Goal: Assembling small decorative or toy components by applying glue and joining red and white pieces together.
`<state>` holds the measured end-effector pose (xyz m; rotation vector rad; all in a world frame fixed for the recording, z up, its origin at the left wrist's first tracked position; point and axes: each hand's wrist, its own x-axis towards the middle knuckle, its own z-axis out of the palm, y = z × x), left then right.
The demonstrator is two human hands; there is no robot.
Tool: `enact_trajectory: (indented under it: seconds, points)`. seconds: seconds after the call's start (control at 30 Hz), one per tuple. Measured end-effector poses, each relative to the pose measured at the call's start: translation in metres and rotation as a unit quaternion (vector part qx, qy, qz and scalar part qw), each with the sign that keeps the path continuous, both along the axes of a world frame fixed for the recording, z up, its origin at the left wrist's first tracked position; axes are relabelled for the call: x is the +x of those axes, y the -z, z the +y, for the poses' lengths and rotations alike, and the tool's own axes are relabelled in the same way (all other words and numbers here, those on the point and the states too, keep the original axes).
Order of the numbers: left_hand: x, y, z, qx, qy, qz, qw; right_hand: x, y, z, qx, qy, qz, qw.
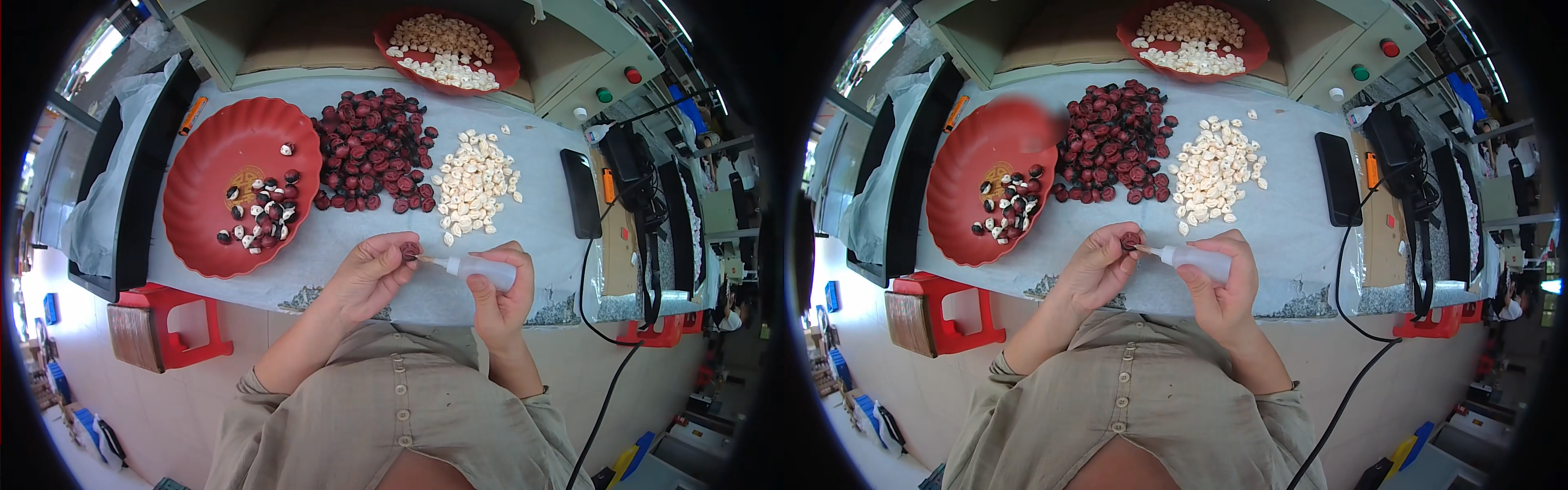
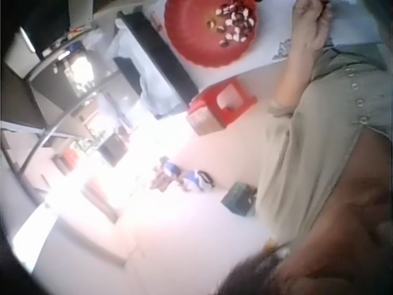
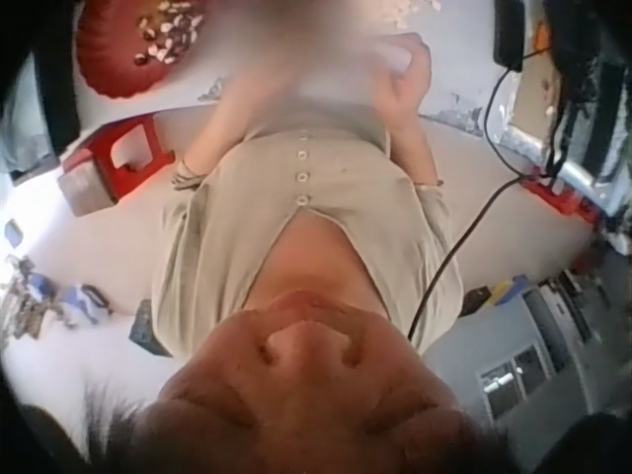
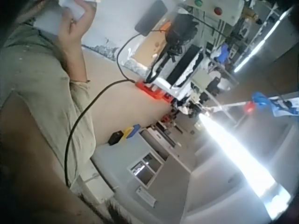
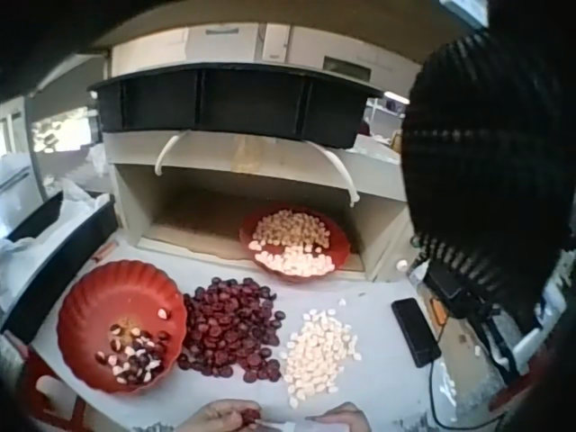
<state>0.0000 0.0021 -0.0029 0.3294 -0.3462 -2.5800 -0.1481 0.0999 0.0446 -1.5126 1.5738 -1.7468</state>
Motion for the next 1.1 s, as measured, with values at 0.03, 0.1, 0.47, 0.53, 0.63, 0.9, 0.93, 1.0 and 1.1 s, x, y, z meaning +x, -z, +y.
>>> enact_trajectory:
  seconds: [0.03,0.1,0.47,0.53,0.63,0.9,0.93,1.0,1.1]
  points:
    - [0.0,0.0,0.0,-0.005,-0.001,0.0,1.0,0.0,0.0,0.0,-0.001,-0.001,-0.004,1.0]
    - [0.0,0.0,0.0,-0.005,-0.002,-0.001,1.0,0.0,-0.001,0.0,-0.002,-0.002,-0.007,1.0]
    - [0.001,0.002,0.0,-0.01,0.006,-0.004,1.0,0.0,-0.005,-0.002,-0.012,0.0,0.035,0.999]
    - [0.0,0.002,0.0,-0.006,0.001,-0.014,1.0,0.001,-0.003,0.0,-0.013,-0.004,0.039,0.999]
    - [0.0,0.002,0.001,-0.006,0.0,-0.017,1.0,0.0,-0.003,0.001,-0.02,-0.001,0.062,0.998]
    - [0.0,0.001,0.0,-0.018,-0.007,-0.008,1.0,0.002,-0.01,0.0,-0.041,0.022,0.143,0.989]
    - [-0.001,0.001,0.001,-0.018,-0.008,-0.008,1.0,0.001,-0.011,0.0,-0.044,0.021,0.158,0.986]
    - [0.0,0.002,0.001,-0.02,-0.009,-0.011,1.0,0.001,-0.013,0.001,-0.048,0.02,0.174,0.983]
    - [0.0,0.002,0.001,-0.022,-0.01,-0.017,1.0,0.0,-0.017,0.002,-0.043,0.019,0.2,0.979]
